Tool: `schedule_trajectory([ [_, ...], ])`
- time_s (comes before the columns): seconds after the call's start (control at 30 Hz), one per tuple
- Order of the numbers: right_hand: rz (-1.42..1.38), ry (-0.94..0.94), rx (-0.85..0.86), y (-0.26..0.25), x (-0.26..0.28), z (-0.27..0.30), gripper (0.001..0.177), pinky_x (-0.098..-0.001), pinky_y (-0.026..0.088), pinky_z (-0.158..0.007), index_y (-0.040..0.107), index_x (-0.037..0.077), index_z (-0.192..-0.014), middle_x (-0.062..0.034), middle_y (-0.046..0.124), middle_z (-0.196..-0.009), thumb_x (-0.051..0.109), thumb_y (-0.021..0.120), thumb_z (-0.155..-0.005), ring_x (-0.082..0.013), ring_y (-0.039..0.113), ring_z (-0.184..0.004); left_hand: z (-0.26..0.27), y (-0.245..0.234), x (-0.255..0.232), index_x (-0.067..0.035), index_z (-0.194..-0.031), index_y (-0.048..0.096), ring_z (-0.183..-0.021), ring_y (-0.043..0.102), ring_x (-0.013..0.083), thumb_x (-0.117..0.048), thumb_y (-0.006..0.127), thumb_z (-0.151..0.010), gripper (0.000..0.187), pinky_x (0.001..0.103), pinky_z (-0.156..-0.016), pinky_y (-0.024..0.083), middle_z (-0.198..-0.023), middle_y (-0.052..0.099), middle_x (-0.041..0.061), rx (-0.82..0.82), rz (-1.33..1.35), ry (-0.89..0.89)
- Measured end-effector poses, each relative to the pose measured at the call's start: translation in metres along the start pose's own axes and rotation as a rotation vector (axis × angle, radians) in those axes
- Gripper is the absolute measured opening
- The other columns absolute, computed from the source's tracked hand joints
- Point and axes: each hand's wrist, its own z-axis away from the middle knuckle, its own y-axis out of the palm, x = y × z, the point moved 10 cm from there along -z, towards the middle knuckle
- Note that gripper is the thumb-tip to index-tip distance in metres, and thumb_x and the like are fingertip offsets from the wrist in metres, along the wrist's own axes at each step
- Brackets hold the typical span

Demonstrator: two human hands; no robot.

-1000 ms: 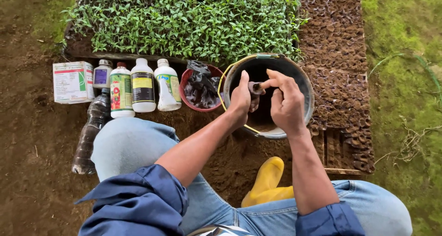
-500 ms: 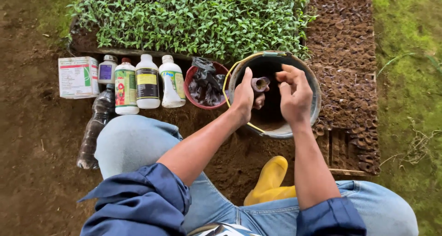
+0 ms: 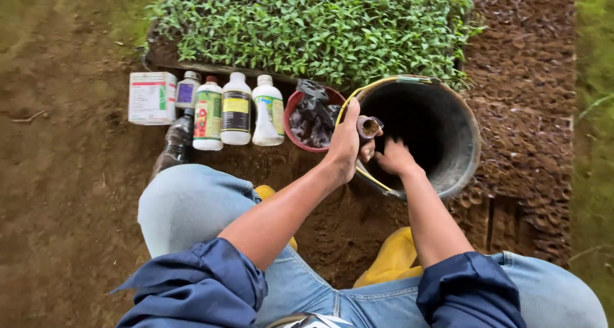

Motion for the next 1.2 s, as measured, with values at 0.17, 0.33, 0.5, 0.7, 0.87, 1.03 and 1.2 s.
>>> schedule_trajectory([
  [0.17,0.058,-0.094,0.043,-0.009,0.043,0.017,0.06,-0.0563,0.052,-0.102,0.061,-0.004,-0.133,-0.0325,0.063,-0.131,0.042,0.063,-0.094,-0.0463,0.062,-0.125,-0.005,-0.011,0.011,0.003,-0.079,0.068,-0.034,0.048,0.0222,-0.067,0.035,-0.103,0.082,0.032,-0.041,0.041,-0.038,0.041,0.01,-0.02,0.006,0.015],
  [0.33,0.142,-0.127,0.095,-0.009,0.061,0.045,0.054,-0.0558,0.056,-0.094,0.074,-0.008,-0.112,-0.031,0.074,-0.111,0.041,0.058,-0.096,-0.0454,0.07,-0.113,-0.009,-0.023,0.017,0.002,-0.082,0.069,-0.034,0.05,0.0237,-0.067,0.037,-0.103,0.078,0.031,-0.041,0.042,-0.039,0.042,0.011,-0.069,0.034,0.03],
  [0.5,-0.171,-0.021,0.159,-0.04,0.08,0.105,0.051,-0.0538,0.053,-0.101,0.077,0.003,-0.112,-0.0229,0.076,-0.116,0.046,0.058,-0.092,-0.0402,0.067,-0.12,-0.006,-0.02,0.021,-0.001,-0.08,0.065,-0.032,0.049,0.0262,-0.062,0.036,-0.105,0.072,0.032,-0.039,0.04,-0.038,0.041,0.013,-0.102,0.063,0.016],
  [0.7,-1.333,0.224,-0.068,-0.034,0.005,0.045,0.024,-0.0348,0.043,-0.051,0.074,0.014,-0.073,-0.0083,0.067,-0.07,0.036,0.068,-0.081,-0.0234,0.059,-0.059,-0.02,-0.01,0.054,-0.004,-0.078,0.065,-0.035,0.051,0.0269,-0.066,0.037,-0.104,0.073,0.033,-0.04,0.039,-0.041,0.043,0.012,-0.078,0.084,-0.07],
  [0.87,-1.841,0.232,-0.262,-0.097,-0.001,0.076,0.034,-0.0217,0.034,-0.043,0.062,0.017,-0.065,-0.0037,0.054,-0.063,0.039,0.061,-0.091,-0.0141,0.052,-0.052,-0.044,-0.01,0.076,-0.004,-0.079,0.065,-0.036,0.053,0.0267,-0.066,0.036,-0.103,0.073,0.032,-0.041,0.04,-0.041,0.045,0.011,-0.07,0.048,-0.117],
  [1.03,-2.11,0.114,-0.241,-0.161,0.043,0.112,0.037,-0.0142,0.025,-0.04,0.05,0.022,-0.068,0.0051,0.041,-0.064,0.042,0.059,-0.098,-0.0065,0.043,-0.048,-0.054,-0.009,0.096,-0.005,-0.079,0.067,-0.038,0.055,0.0273,-0.066,0.037,-0.102,0.072,0.033,-0.042,0.043,-0.042,0.047,0.012,-0.076,0.001,-0.182],
  [1.2,-2.07,-0.058,-0.2,-0.193,0.095,0.141,0.038,-0.0163,0.027,-0.04,0.052,0.02,-0.07,0.0024,0.043,-0.065,0.043,0.058,-0.099,-0.0081,0.043,-0.048,-0.047,-0.002,0.09,-0.007,-0.077,0.065,-0.041,0.055,0.0266,-0.062,0.034,-0.103,0.069,0.033,-0.045,0.04,-0.045,0.048,0.01,-0.037,-0.039,-0.186],
])
